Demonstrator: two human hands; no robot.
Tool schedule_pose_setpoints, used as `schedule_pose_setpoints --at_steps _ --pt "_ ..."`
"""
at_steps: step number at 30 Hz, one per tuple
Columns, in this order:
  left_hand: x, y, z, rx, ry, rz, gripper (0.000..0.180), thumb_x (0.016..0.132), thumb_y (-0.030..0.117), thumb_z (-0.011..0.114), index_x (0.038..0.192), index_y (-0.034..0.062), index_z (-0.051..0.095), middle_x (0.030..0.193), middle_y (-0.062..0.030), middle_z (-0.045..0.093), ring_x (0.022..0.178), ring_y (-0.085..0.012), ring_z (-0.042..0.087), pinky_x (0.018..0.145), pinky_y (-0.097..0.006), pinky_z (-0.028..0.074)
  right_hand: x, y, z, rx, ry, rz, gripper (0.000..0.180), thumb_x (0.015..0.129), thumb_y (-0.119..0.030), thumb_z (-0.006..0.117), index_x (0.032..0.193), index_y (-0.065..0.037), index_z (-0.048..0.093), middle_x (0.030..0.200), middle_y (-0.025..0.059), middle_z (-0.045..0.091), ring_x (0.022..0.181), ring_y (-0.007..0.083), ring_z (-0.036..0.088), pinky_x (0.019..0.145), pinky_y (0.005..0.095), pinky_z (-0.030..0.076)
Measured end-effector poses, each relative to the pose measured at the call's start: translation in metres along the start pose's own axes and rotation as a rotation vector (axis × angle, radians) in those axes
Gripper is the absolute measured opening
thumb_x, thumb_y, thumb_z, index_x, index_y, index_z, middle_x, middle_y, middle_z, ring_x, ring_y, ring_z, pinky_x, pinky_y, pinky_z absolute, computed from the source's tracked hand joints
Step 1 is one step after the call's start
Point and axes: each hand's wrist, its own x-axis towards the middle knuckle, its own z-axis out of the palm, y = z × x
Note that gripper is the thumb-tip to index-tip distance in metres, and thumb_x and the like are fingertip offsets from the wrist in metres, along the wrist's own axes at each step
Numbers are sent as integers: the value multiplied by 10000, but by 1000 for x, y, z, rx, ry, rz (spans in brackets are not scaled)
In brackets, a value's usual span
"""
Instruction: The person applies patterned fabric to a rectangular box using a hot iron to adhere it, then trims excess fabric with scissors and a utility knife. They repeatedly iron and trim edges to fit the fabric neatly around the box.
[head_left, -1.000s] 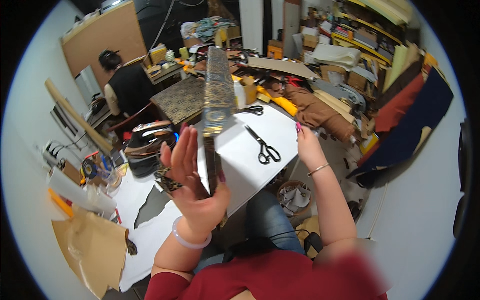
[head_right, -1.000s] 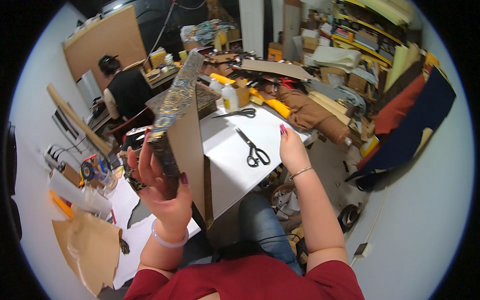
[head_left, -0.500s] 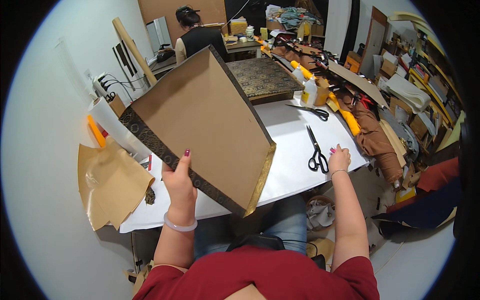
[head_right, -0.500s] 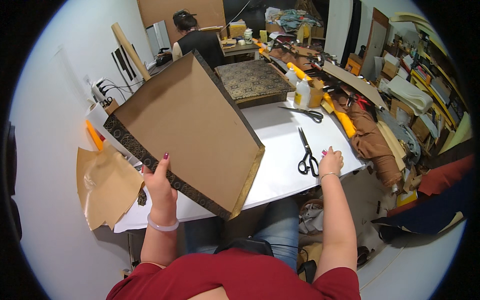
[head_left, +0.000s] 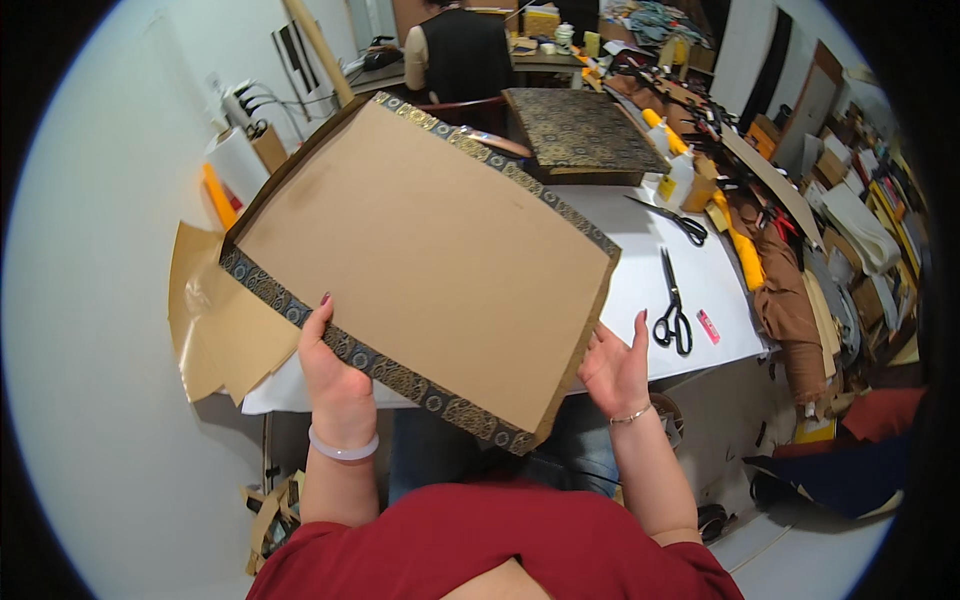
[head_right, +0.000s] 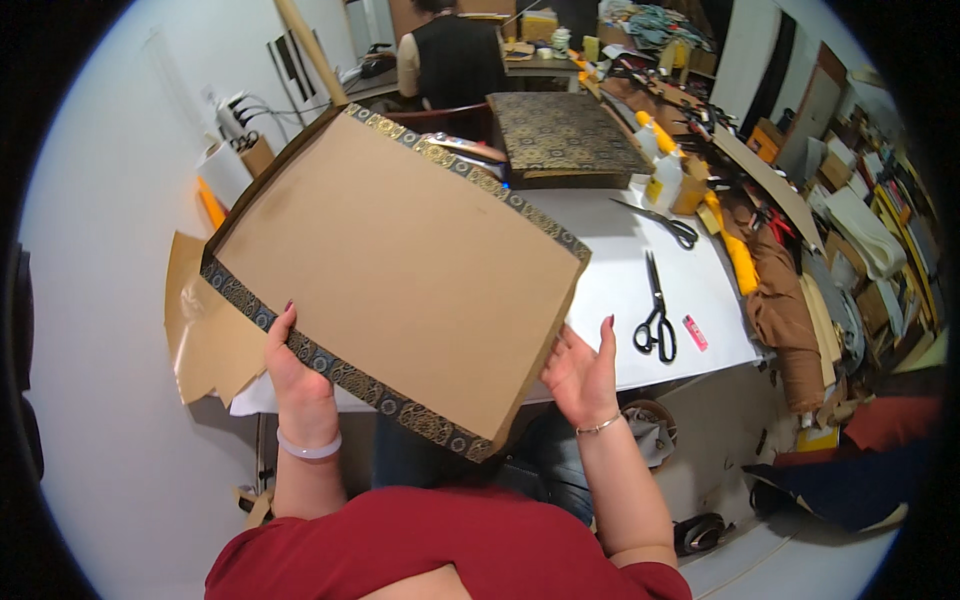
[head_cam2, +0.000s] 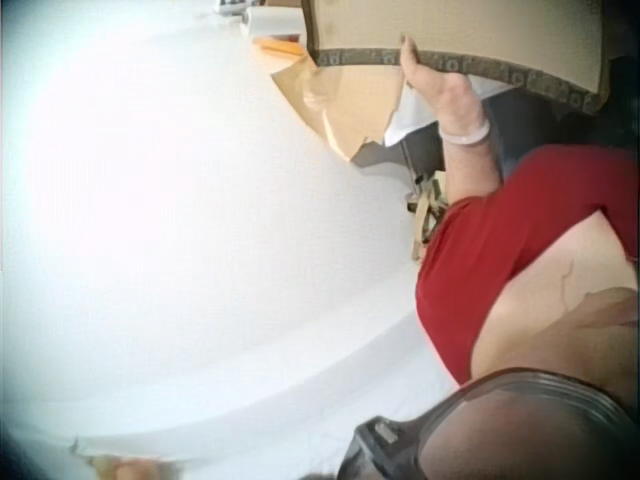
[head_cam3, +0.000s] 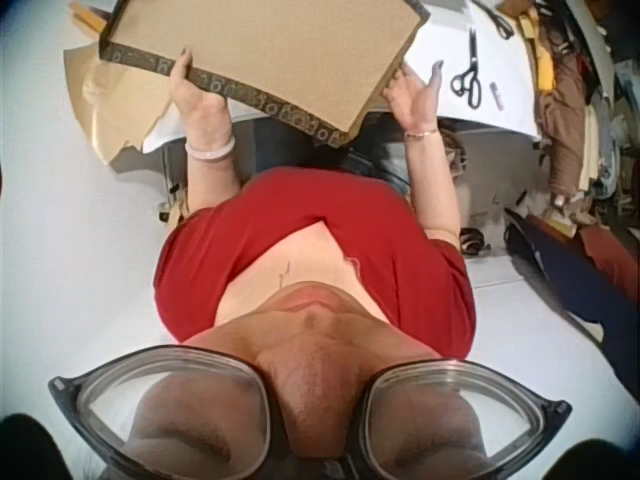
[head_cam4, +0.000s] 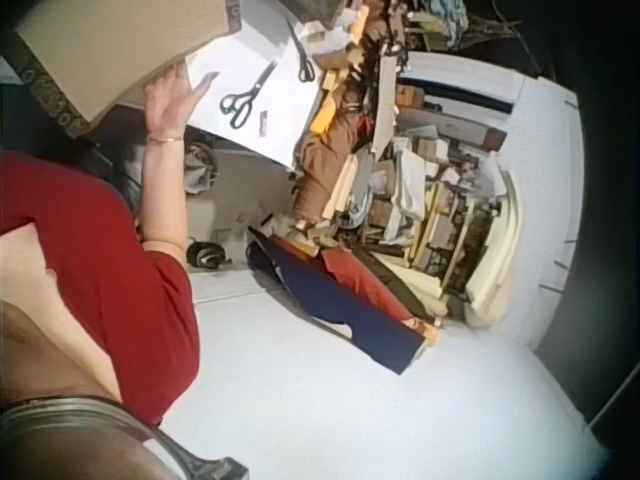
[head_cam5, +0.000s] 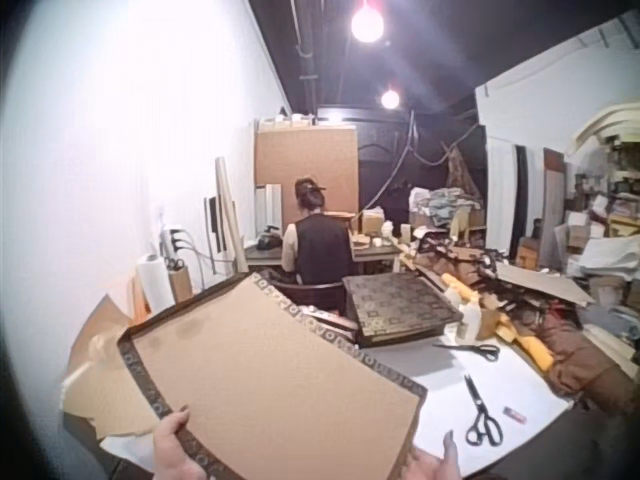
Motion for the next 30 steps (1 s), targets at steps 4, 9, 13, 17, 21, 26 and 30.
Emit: schedule_pose_setpoints --at_steps 4,9,13,17,21,26,30 --pt "-12 -15 -13 -51 5 -7 277 970 130 593 1221 26 651 1201 -112 709 1138 -277 675 1006 -428 549 -12 12 22 85 -95 -27 1026 946 -779 470 1529 56 349 1517 192 504 1420 319 460 1205 453 333" --pt "-38 -54 -36 -19 98 -185 293 978 126 618 1250 18 634 1244 -105 690 1188 -270 646 1058 -433 505 -31 -5 -1 -182 105 -75 713 1007 -502 540 1471 35 478 1422 155 594 1323 287 553 1138 414 414" --pt "-59 -83 -58 -48 44 -336 316 996 144 620 1280 6 616 1247 -109 689 1204 -263 636 1084 -421 477 -50 -16 -24 -201 262 -43 682 1009 -496 529 1438 34 520 1380 161 620 1267 283 591 1094 409 456" --pt "-63 -103 -75 -56 28 -338 326 989 138 643 1285 4 616 1264 -105 688 1198 -248 638 1073 -417 484 -59 -23 -34 -224 242 -10 667 1006 -495 530 1400 43 544 1344 170 637 1229 287 612 1073 406 475" --pt "-64 -113 -84 -67 27 -367 317 1009 124 622 1303 7 611 1294 -95 678 1209 -239 632 1074 -412 479 -55 -30 -41 -292 331 -17 653 1001 -492 535 1389 32 556 1325 166 649 1212 286 623 1056 399 490" --pt "-70 -112 -96 -56 -42 -383 374 1041 156 569 1388 17 549 1375 -107 636 1268 -255 603 1119 -436 443 -45 -45 -46 -344 335 -5 659 995 -517 538 1391 8 578 1318 141 665 1199 271 634 1044 383 487" --pt "-94 -96 -115 -50 -130 -515 401 1072 202 509 1421 5 507 1438 -153 593 1321 -282 577 1148 -459 429 -41 -52 -46 -348 238 -53 585 1022 -484 508 1368 -22 603 1308 113 678 1192 265 642 1036 383 493"
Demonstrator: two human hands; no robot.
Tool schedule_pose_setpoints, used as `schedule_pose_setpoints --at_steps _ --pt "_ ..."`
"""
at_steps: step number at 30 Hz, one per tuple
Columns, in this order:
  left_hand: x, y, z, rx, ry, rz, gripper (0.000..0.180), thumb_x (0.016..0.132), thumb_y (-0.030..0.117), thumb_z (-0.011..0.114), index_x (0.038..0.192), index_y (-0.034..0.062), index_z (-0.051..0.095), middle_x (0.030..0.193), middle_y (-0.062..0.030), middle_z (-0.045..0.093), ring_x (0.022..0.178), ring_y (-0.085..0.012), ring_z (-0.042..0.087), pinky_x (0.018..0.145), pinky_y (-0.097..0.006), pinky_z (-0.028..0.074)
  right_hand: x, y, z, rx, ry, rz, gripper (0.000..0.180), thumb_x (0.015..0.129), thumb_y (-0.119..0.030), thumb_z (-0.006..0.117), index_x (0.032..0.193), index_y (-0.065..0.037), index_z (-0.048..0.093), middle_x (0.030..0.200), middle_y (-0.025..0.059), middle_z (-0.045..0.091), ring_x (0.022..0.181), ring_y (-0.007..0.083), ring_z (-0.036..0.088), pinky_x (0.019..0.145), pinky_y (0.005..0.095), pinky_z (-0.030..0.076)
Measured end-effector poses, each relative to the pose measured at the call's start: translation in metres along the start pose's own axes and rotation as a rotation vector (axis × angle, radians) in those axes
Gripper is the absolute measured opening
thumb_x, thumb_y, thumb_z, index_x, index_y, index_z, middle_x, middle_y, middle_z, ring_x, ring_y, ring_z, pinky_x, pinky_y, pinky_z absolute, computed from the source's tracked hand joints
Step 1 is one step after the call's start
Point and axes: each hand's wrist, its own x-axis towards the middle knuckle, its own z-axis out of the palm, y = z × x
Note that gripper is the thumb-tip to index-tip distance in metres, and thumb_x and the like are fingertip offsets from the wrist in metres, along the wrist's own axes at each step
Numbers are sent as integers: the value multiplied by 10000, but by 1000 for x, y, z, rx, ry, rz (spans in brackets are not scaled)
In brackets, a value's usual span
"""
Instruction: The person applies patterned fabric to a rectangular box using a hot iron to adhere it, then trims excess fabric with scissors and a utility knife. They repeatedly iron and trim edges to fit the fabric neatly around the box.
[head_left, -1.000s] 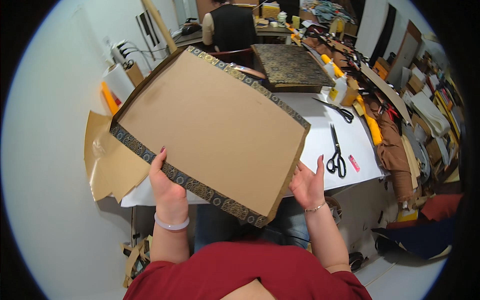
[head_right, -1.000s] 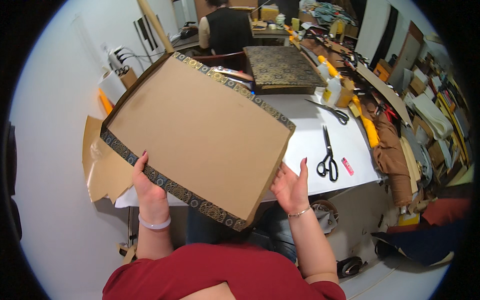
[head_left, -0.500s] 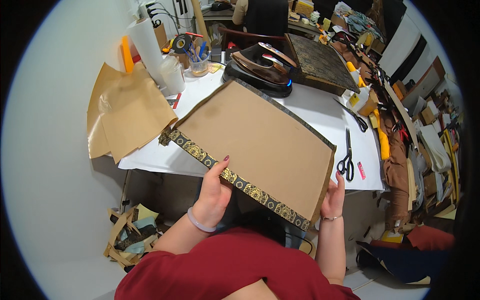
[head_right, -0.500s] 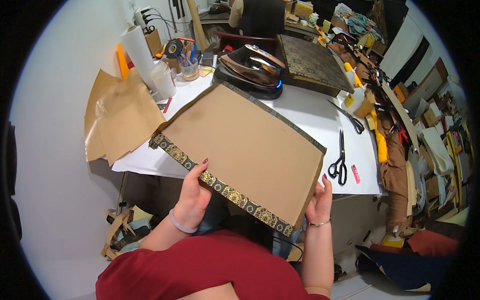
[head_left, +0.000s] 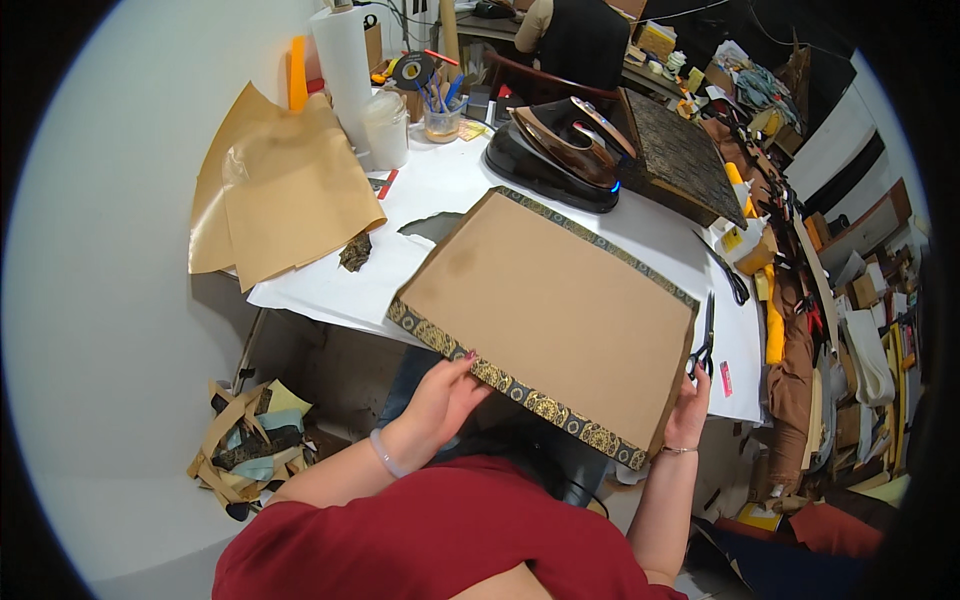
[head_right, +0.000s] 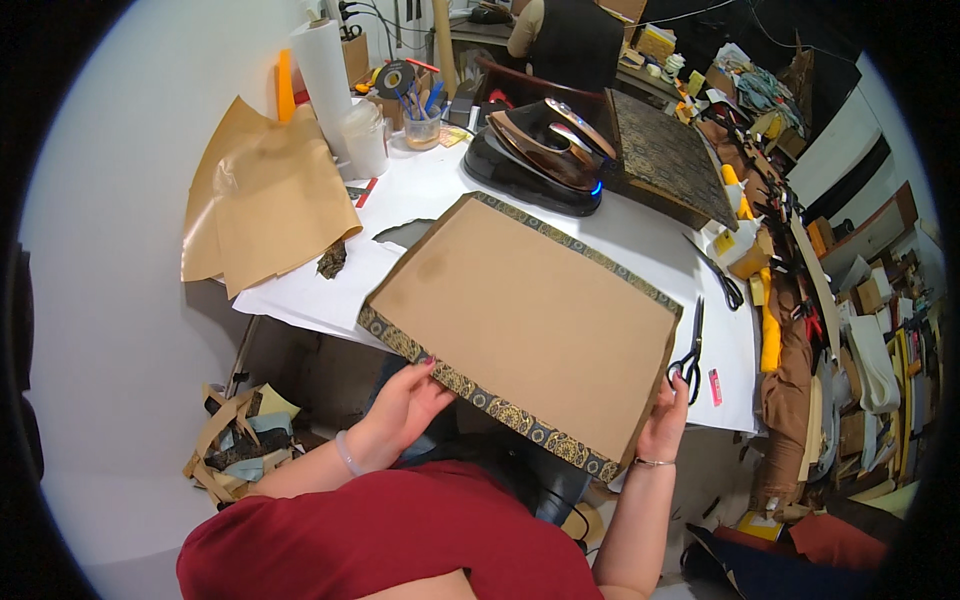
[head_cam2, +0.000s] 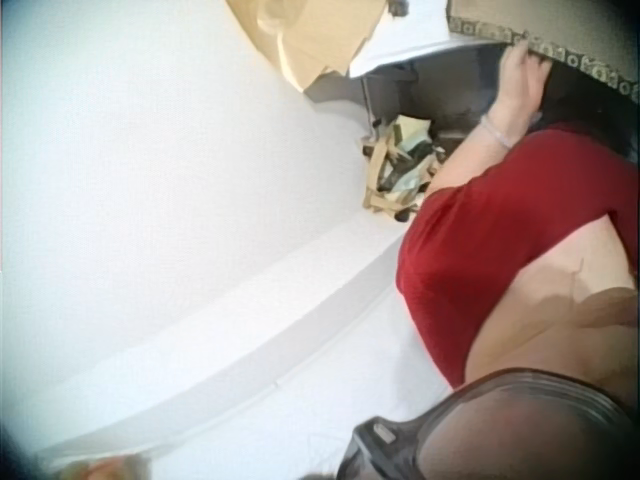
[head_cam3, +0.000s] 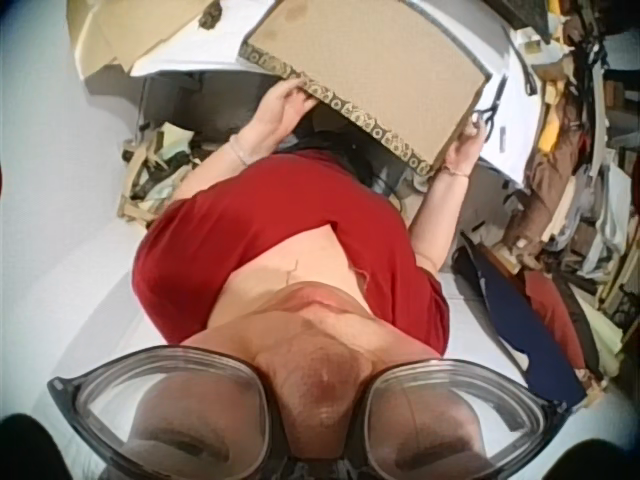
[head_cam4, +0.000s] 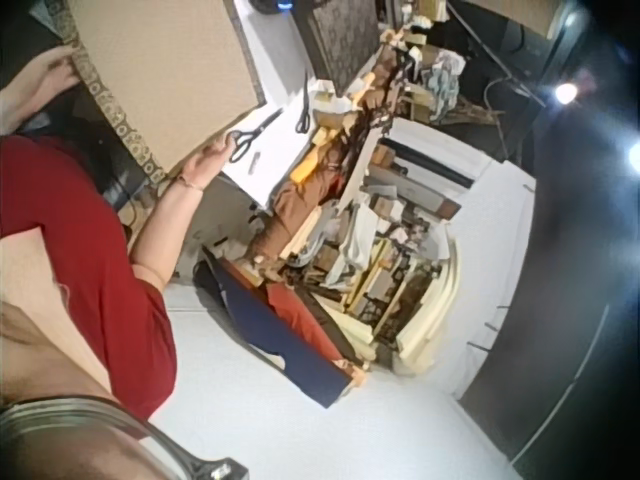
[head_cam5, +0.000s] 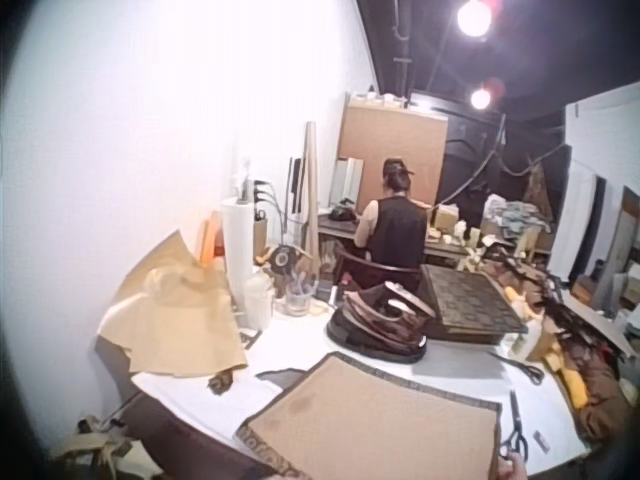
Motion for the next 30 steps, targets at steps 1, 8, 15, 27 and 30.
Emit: schedule_pose_setpoints --at_steps 1,8,15,27,30 --pt "-12 1 -4 10 22 -63 409 1079 213 495 1427 -3 497 1458 -169 579 1339 -294 569 1154 -468 428 1 0 0 -6 -12 -19 578 1034 -476 487 1380 -25 588 1305 109 679 1191 260 645 1030 385 498" --pt "-73 36 -27 489 -159 -365 419 1096 243 507 1432 -6 480 1419 -276 596 1248 -369 653 1064 -464 529 12 9 -22 -183 99 -79 634 1046 -492 458 1483 -32 463 1346 141 652 1222 269 628 1046 388 483" --pt "-65 67 16 934 -423 151 289 1011 -32 559 1291 -11 628 1283 -139 709 1162 -221 698 1028 -356 528 22 22 -19 -241 305 -404 616 1072 -331 485 1570 0 336 1466 173 563 1335 276 555 1147 414 424" --pt "-34 76 43 1370 -595 466 327 870 -45 597 1188 -12 670 1107 -148 741 1002 -286 737 895 -357 567 -59 72 219 -949 -437 -150 196 942 18 673 1128 7 732 1113 114 731 1113 214 677 1044 342 491" --pt "-33 80 41 1390 -593 452 341 866 -27 620 1203 -2 661 1050 -140 733 951 -300 731 855 -370 568 -48 79 234 -1031 -459 -214 154 902 19 719 1051 -15 733 1068 97 728 1076 227 690 1042 362 494"
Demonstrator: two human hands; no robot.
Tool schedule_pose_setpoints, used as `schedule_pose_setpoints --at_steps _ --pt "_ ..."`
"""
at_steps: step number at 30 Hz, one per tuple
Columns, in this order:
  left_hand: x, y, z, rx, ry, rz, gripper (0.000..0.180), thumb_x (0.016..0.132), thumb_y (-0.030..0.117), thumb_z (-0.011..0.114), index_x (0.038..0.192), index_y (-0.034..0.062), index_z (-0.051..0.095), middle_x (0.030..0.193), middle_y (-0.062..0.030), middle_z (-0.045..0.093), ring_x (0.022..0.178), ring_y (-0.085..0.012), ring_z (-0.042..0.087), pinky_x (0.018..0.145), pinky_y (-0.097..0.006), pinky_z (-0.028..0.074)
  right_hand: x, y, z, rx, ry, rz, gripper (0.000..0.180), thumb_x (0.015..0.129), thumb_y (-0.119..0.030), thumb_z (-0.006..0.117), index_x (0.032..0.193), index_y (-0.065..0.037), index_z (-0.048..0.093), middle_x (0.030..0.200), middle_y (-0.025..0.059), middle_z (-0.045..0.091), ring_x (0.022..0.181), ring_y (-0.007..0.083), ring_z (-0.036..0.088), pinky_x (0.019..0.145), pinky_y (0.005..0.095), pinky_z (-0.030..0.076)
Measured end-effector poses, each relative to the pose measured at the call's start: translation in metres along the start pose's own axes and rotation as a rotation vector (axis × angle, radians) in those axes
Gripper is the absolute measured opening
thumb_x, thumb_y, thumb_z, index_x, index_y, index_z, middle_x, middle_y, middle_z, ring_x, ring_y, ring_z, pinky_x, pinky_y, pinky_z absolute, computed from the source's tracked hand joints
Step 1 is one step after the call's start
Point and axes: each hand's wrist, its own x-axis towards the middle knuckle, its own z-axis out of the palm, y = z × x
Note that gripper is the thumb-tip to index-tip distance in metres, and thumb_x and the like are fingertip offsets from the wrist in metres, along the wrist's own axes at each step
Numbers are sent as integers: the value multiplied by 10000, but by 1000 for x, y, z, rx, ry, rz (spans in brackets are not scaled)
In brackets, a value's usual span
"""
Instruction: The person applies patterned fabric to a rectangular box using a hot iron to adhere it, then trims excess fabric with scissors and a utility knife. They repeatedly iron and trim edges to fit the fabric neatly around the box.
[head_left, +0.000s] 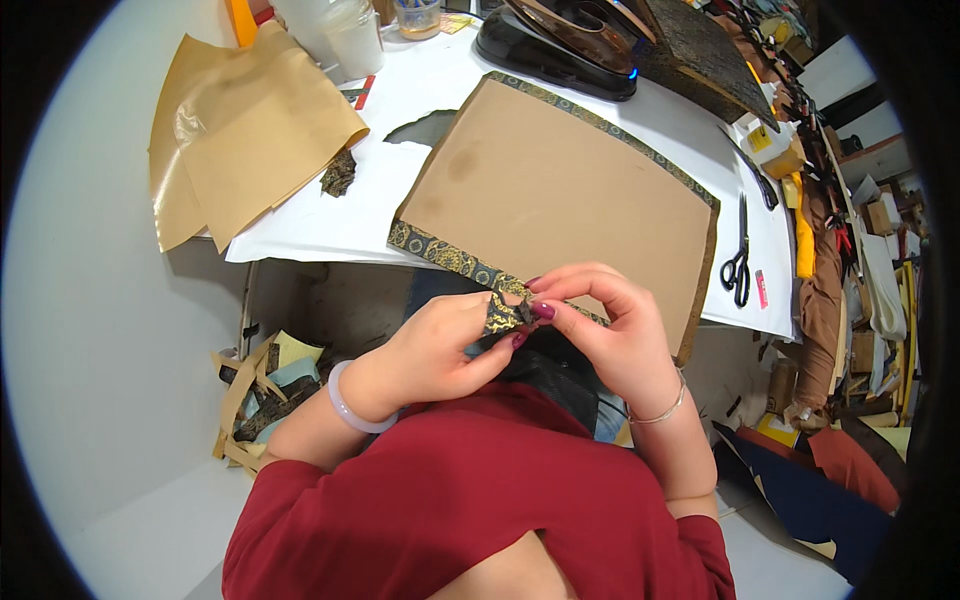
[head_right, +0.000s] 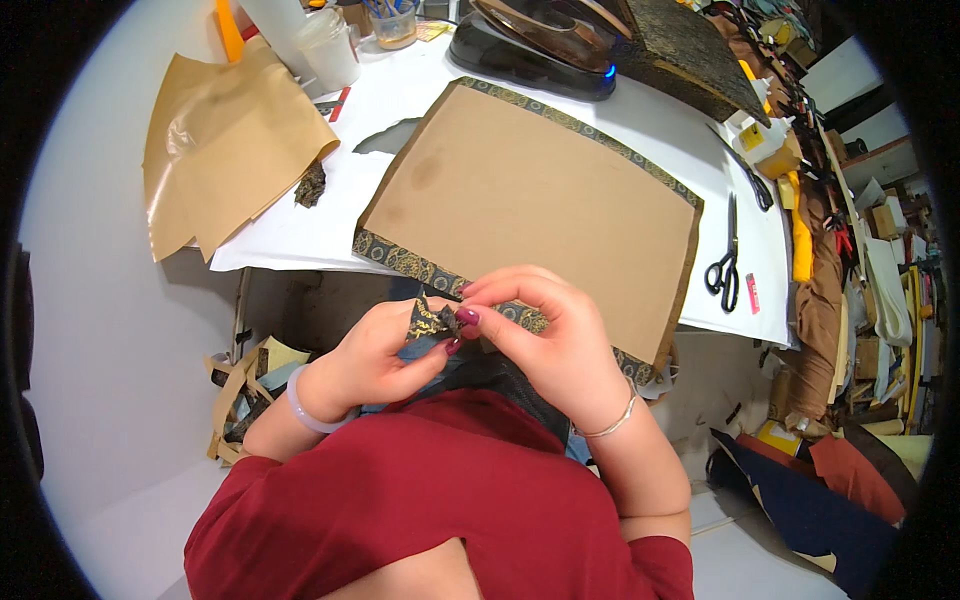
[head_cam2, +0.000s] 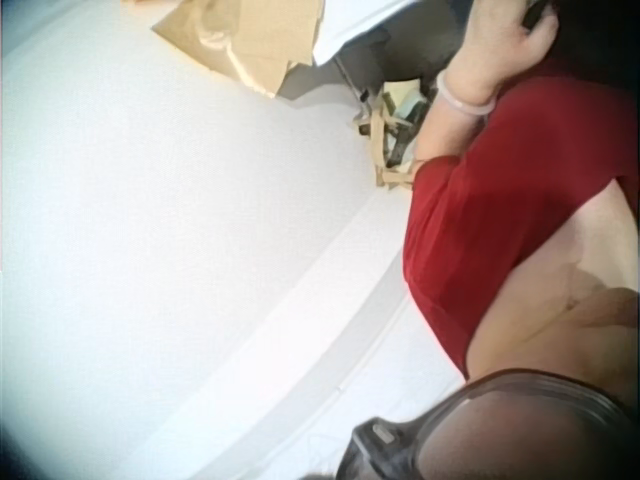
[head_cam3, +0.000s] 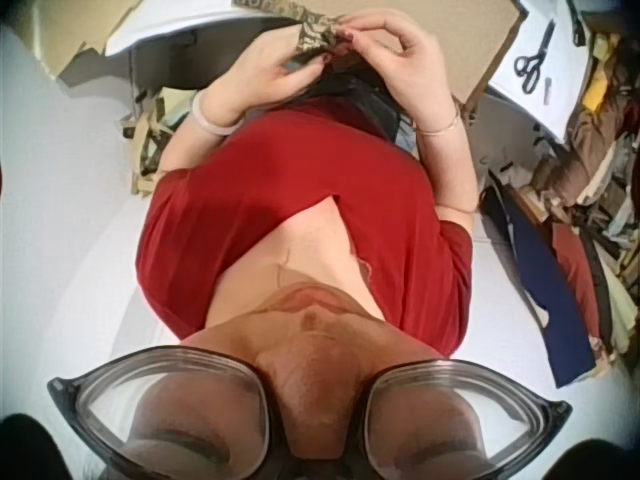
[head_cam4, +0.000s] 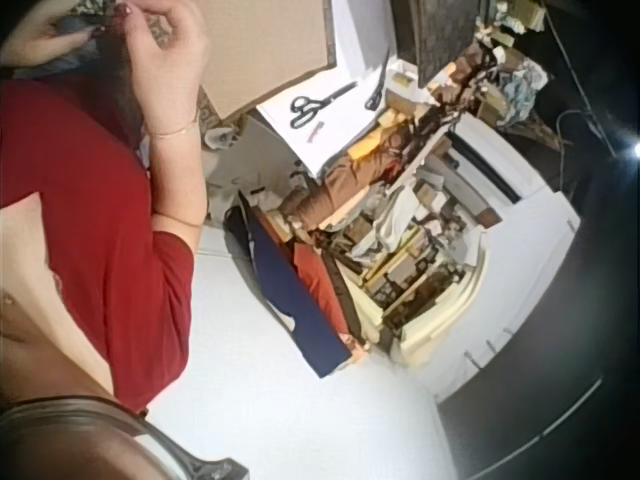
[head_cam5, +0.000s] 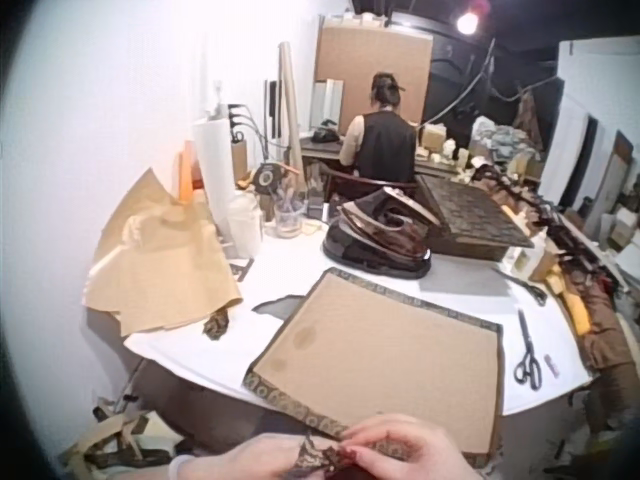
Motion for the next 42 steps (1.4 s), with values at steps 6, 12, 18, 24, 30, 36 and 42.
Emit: schedule_pose_setpoints --at_steps 6,12,18,24,30,36,42 --pt "1 -3 -6 243 42 -134 438 881 -13 629 1319 3 612 1179 -161 717 1001 -299 732 888 -366 569 12 2 13 -669 214 -473 129 849 -40 778 935 -102 704 1007 29 718 1054 248 705 1193 551 320" --pt "8 -13 -8 137 143 -290 511 931 56 654 1419 18 504 1278 -142 688 1057 -285 726 882 -362 584 13 -8 8 -687 294 -660 209 815 -51 812 964 -124 686 1031 9 712 1108 252 699 1245 581 226" --pt "12 -14 -23 -412 331 -114 342 973 21 618 1315 10 635 1342 -141 656 1228 -242 655 1046 -354 513 31 -3 8 -575 288 -415 139 874 -29 765 954 -107 683 1128 39 701 1108 259 688 1212 588 281" --pt "8 -11 -30 100 501 -11 249 853 4 785 1087 42 708 1192 -115 662 1094 -247 658 968 -356 514 49 0 20 -571 216 -382 123 895 -35 739 984 -103 688 1180 49 690 1133 254 662 1198 582 310" --pt "-9 -36 -59 351 735 -134 99 898 -45 702 988 -16 672 1107 -130 670 1039 -222 652 950 -301 493 60 7 32 -418 287 -273 491 949 -88 703 1407 -21 539 1425 170 563 1321 328 553 1170 451 381" --pt "-10 -107 -162 598 795 -641 262 911 235 781 923 -20 722 864 -105 703 791 -206 653 727 -333 511 58 20 5 -349 412 -207 527 1035 -138 608 1519 -6 446 1506 175 514 1378 299 508 1159 416 389" --pt "0 -140 -177 1051 614 -789 346 870 324 798 839 -13 726 799 -172 717 750 -346 683 748 -421 539 22 35 -29 -283 607 -197 504 1062 -127 554 1528 6 416 1549 153 489 1430 279 464 1209 418 324"
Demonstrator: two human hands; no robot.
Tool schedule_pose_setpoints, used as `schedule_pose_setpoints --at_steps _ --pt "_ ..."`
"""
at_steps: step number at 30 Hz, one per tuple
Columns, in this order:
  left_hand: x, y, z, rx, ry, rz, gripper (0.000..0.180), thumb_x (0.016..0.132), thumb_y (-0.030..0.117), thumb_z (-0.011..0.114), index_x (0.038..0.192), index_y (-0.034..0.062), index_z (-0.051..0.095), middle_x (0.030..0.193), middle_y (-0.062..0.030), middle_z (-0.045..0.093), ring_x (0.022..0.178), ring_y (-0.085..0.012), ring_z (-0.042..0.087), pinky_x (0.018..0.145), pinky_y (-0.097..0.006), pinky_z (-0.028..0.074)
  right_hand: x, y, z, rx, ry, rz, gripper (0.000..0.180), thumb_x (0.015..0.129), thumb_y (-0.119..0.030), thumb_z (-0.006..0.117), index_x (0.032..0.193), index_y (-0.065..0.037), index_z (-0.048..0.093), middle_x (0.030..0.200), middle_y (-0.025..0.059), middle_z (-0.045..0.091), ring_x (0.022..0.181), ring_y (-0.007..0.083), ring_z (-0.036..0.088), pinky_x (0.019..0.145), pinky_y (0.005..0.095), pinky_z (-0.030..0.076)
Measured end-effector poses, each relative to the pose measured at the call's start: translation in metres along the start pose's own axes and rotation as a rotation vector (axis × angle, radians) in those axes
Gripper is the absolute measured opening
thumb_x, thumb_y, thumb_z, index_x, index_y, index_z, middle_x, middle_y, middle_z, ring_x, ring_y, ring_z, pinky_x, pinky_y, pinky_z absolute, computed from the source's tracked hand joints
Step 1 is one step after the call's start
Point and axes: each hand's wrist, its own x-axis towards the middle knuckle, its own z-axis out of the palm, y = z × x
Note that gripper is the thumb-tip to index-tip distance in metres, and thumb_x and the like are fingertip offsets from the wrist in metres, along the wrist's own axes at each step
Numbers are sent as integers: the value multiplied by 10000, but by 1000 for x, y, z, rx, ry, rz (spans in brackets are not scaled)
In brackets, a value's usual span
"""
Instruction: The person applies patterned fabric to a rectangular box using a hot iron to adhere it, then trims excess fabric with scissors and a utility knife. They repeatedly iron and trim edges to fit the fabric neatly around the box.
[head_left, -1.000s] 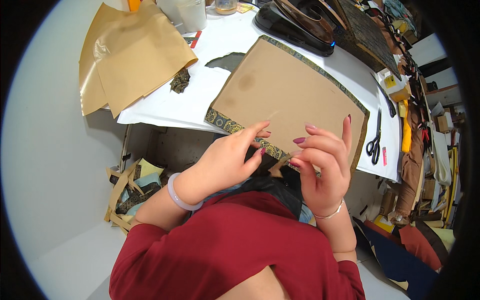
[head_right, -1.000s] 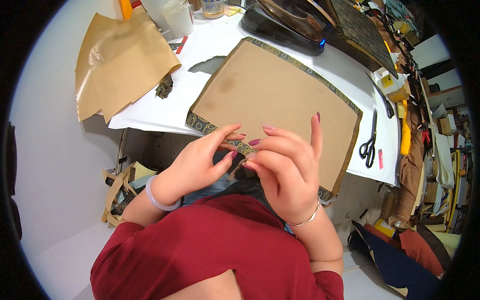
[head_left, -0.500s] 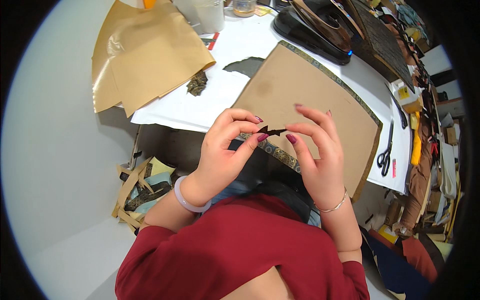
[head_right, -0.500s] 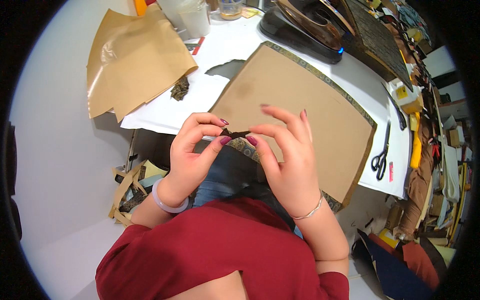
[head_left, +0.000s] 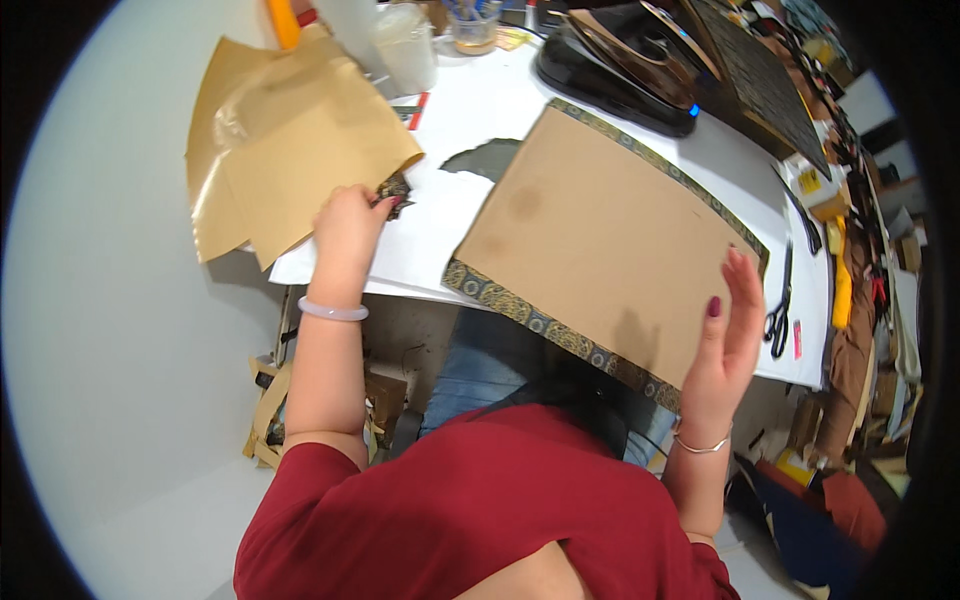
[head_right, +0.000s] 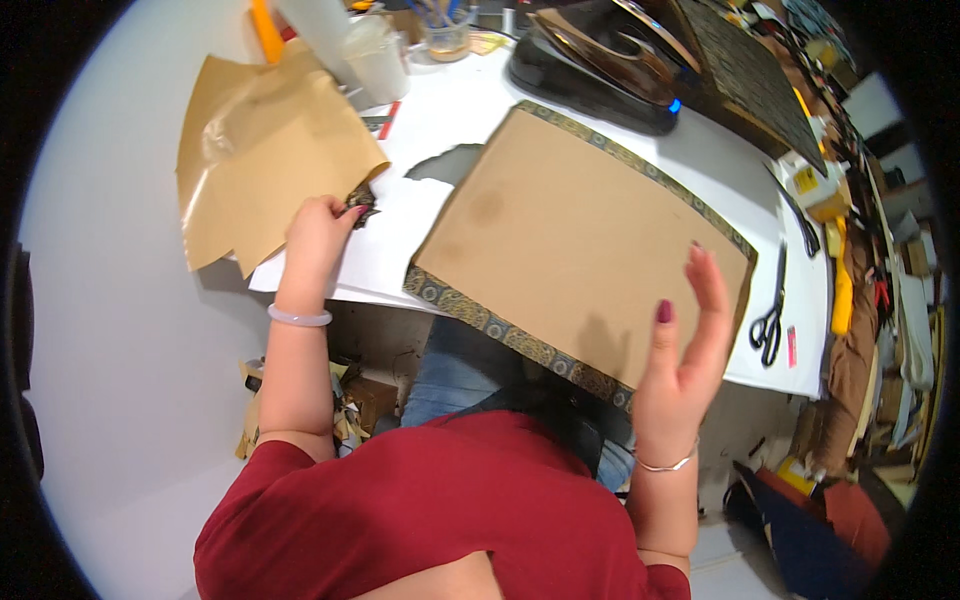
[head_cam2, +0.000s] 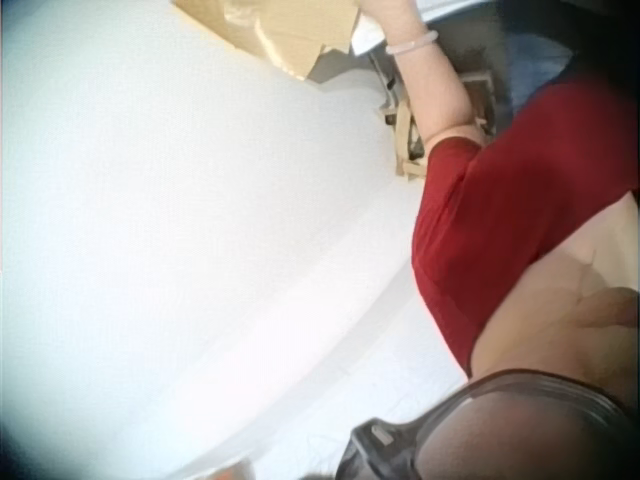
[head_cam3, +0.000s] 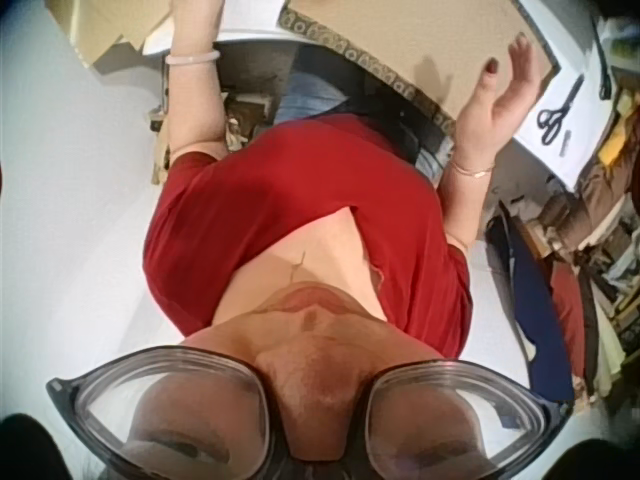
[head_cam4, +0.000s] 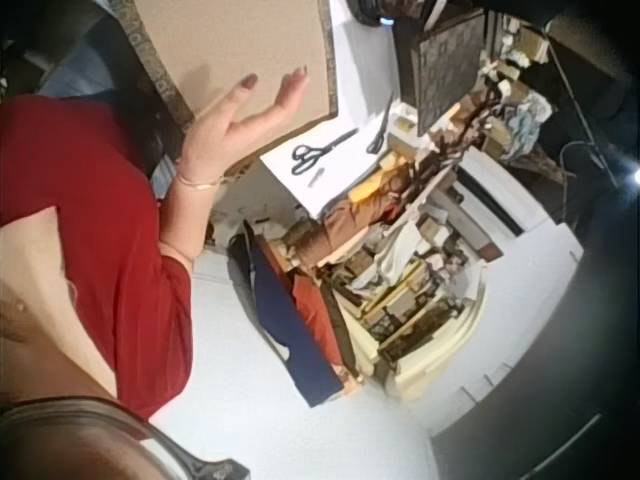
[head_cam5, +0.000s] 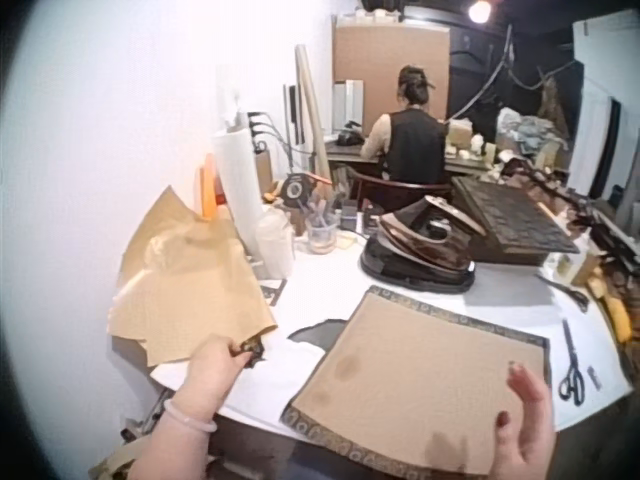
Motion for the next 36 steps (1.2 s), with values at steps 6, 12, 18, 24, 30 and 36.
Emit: schedule_pose_setpoints --at_steps 6,12,18,24,30,36 --pt "-3 10 -5 380 97 6 483 814 452 836 917 -1 705 935 -210 728 876 -404 711 796 -494 546 -34 29 -98 -137 389 46 451 1101 -142 475 1523 4 407 1548 165 481 1427 269 467 1210 427 323" --pt "-30 31 -18 -76 509 285 344 881 292 822 878 10 626 815 -131 656 735 -326 631 696 -411 497 -80 88 -165 -213 452 355 398 1089 -194 545 1439 -8 508 1425 109 568 1346 218 521 1134 360 414" --pt "-194 107 15 -1080 -831 24 266 1071 239 574 953 34 694 816 -28 665 711 -109 616 683 -270 507 -102 130 -177 594 80 1151 795 1057 -658 383 1462 17 496 1303 129 673 1110 198 675 938 365 552" --pt "-225 172 67 -1657 -1295 -389 413 1079 277 571 1357 -28 565 1318 -162 651 1236 -284 628 1085 -501 495 -101 131 -160 844 -48 1050 757 1063 -627 403 1399 45 499 1200 153 717 1023 206 731 878 334 597" --pt "-228 190 66 -1773 -1184 -483 425 1055 197 620 1419 2 520 1362 -133 638 1223 -279 643 1009 -485 561 -123 116 -155 739 -53 1100 691 1065 -630 411 1392 -28 498 1116 137 720 916 188 717 764 315 554" --pt "-237 190 57 -1698 -1221 -444 447 1045 215 644 1433 26 528 1352 -119 652 1215 -264 645 974 -491 569 -123 117 -170 477 70 987 509 1095 -448 491 1393 -36 520 1111 81 682 896 137 641 771 301 525"
